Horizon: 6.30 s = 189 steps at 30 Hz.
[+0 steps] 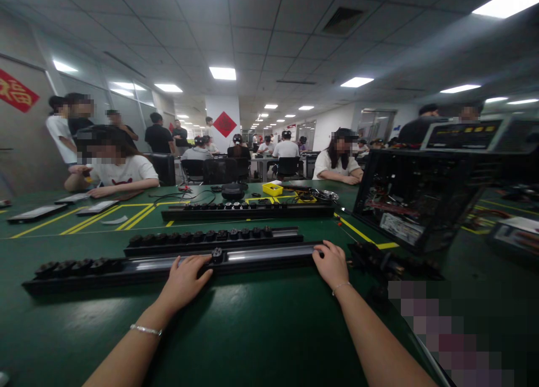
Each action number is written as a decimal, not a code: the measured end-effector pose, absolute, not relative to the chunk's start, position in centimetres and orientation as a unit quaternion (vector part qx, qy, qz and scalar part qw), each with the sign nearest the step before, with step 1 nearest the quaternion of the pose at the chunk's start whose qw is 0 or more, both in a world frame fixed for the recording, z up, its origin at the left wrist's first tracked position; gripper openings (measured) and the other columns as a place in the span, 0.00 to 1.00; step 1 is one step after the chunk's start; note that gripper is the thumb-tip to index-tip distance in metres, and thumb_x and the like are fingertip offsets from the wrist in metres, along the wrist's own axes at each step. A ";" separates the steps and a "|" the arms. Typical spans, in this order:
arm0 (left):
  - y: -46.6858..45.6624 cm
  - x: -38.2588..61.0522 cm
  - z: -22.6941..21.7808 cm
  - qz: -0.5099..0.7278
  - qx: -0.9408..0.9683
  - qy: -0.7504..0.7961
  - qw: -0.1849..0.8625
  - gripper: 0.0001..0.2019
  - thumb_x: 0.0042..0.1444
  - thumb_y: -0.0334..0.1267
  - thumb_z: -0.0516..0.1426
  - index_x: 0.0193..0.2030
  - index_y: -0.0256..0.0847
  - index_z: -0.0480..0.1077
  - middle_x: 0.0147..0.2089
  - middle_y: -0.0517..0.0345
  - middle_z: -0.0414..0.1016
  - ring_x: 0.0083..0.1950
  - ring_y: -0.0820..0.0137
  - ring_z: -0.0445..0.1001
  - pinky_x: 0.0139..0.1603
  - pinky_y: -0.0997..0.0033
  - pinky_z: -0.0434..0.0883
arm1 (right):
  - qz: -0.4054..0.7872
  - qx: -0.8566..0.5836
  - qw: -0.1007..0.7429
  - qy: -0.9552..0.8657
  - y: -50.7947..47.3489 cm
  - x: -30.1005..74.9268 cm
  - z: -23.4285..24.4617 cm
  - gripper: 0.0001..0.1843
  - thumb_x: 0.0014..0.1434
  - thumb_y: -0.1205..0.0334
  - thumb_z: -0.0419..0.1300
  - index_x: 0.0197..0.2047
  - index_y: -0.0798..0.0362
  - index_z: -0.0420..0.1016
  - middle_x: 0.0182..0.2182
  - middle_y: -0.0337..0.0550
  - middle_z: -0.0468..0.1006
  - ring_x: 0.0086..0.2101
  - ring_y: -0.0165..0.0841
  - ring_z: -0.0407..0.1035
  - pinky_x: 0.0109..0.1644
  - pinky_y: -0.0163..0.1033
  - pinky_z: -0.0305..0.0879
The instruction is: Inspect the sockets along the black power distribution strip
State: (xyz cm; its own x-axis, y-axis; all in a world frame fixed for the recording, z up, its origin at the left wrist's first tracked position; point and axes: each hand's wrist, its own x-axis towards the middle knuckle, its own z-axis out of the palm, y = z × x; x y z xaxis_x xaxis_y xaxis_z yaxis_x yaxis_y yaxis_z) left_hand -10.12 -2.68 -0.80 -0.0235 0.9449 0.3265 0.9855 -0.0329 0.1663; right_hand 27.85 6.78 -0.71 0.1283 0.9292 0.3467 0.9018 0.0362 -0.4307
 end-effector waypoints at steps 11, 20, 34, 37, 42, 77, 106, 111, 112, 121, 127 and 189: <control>-2.6 -10.0 -0.9 -0.176 -0.705 -0.686 0.046 0.22 0.55 0.51 0.47 0.54 0.49 0.63 0.54 0.54 0.70 0.58 0.62 0.63 0.62 0.43 0.41 | 0.036 -0.692 0.287 -0.661 6.7 27.9 -0.5 0.22 0.54 0.54 0.46 0.44 0.50 0.75 0.53 0.45 0.65 0.54 0.43 0.53 0.56 0.46 0.49; -2.7 -9.5 -0.8 -0.169 -0.710 -0.682 0.045 0.22 0.55 0.50 0.46 0.56 0.48 0.61 0.55 0.53 0.69 0.57 0.62 0.64 0.62 0.42 0.41 | 0.053 -0.694 0.287 -0.658 6.6 27.9 -0.4 0.22 0.55 0.52 0.45 0.44 0.49 0.75 0.54 0.45 0.64 0.54 0.45 0.52 0.56 0.49 0.50; -2.7 -9.0 -0.8 -0.169 -0.712 -0.680 0.049 0.22 0.55 0.49 0.47 0.56 0.49 0.61 0.55 0.53 0.69 0.58 0.61 0.62 0.62 0.42 0.40 | 0.023 -0.692 0.286 -0.663 6.8 27.9 -0.6 0.21 0.55 0.53 0.46 0.43 0.50 0.76 0.53 0.45 0.65 0.53 0.43 0.53 0.56 0.46 0.49; -2.7 -9.0 -0.7 -0.167 -0.710 -0.682 0.044 0.22 0.55 0.50 0.47 0.56 0.50 0.61 0.55 0.54 0.69 0.58 0.60 0.62 0.62 0.42 0.40 | 0.031 -0.693 0.282 -0.663 6.7 27.9 -0.6 0.22 0.55 0.53 0.46 0.43 0.50 0.76 0.53 0.45 0.65 0.53 0.44 0.53 0.56 0.47 0.50; -2.8 -8.7 -0.5 -0.155 -0.708 -0.687 0.046 0.23 0.55 0.50 0.46 0.57 0.48 0.60 0.54 0.53 0.69 0.59 0.60 0.62 0.62 0.42 0.40 | 0.025 -0.691 0.281 -0.666 6.8 27.9 -0.6 0.22 0.55 0.54 0.46 0.43 0.51 0.76 0.53 0.46 0.65 0.54 0.43 0.53 0.56 0.46 0.50; -2.9 -6.9 -0.5 -0.183 -0.725 -0.654 0.114 0.19 0.53 0.44 0.50 0.52 0.47 0.64 0.56 0.55 0.66 0.63 0.58 0.54 0.62 0.40 0.40 | 0.033 -0.689 0.292 -0.663 6.7 28.0 -0.6 0.22 0.55 0.53 0.45 0.43 0.50 0.76 0.53 0.45 0.65 0.53 0.45 0.53 0.56 0.48 0.50; -3.0 -6.7 -0.3 -0.204 -0.760 -0.615 0.055 0.21 0.50 0.42 0.53 0.52 0.46 0.61 0.54 0.56 0.68 0.58 0.62 0.59 0.61 0.53 0.51 | 0.010 -0.684 0.294 -0.667 7.1 28.0 -1.1 0.21 0.54 0.54 0.46 0.42 0.50 0.76 0.52 0.46 0.66 0.54 0.43 0.52 0.55 0.47 0.50; -3.1 -6.6 -0.2 -0.199 -0.758 -0.620 0.047 0.22 0.50 0.42 0.53 0.53 0.46 0.60 0.54 0.56 0.68 0.56 0.61 0.61 0.59 0.55 0.54 | 0.010 -0.679 0.299 -0.671 7.3 28.2 -1.2 0.22 0.55 0.53 0.46 0.41 0.50 0.76 0.51 0.48 0.67 0.53 0.43 0.53 0.55 0.48 0.50; -3.2 -6.6 -0.2 -0.197 -0.757 -0.621 0.046 0.22 0.50 0.42 0.52 0.53 0.46 0.60 0.54 0.57 0.68 0.56 0.61 0.62 0.58 0.56 0.54 | 0.009 -0.678 0.299 -0.672 7.3 28.2 -1.3 0.22 0.55 0.53 0.46 0.41 0.50 0.76 0.51 0.48 0.67 0.53 0.43 0.53 0.55 0.48 0.49; -3.2 -6.4 -0.1 -0.187 -0.757 -0.625 0.046 0.23 0.49 0.42 0.53 0.54 0.48 0.59 0.55 0.59 0.68 0.55 0.61 0.62 0.55 0.56 0.56 | -0.002 -0.691 0.303 -0.657 7.0 27.8 -1.2 0.19 0.53 0.56 0.47 0.41 0.49 0.76 0.52 0.45 0.67 0.54 0.42 0.52 0.57 0.49 0.48; -3.3 -6.4 0.1 -0.181 -0.758 -0.626 0.026 0.23 0.50 0.43 0.52 0.54 0.49 0.59 0.55 0.59 0.67 0.55 0.60 0.61 0.54 0.55 0.56 | -0.034 -0.689 0.299 -0.660 6.3 27.2 -0.6 0.18 0.54 0.58 0.47 0.41 0.49 0.76 0.53 0.44 0.66 0.57 0.44 0.48 0.58 0.54 0.43; -2.8 -6.0 -0.7 -0.156 -0.782 -0.598 0.077 0.28 0.49 0.43 0.53 0.59 0.47 0.55 0.59 0.56 0.64 0.57 0.62 0.61 0.57 0.57 0.50 | 0.009 -0.454 0.236 -0.859 1.4 12.8 0.0 0.20 0.51 0.64 0.50 0.48 0.43 0.66 0.41 0.40 0.74 0.45 0.35 0.60 0.58 0.45 0.37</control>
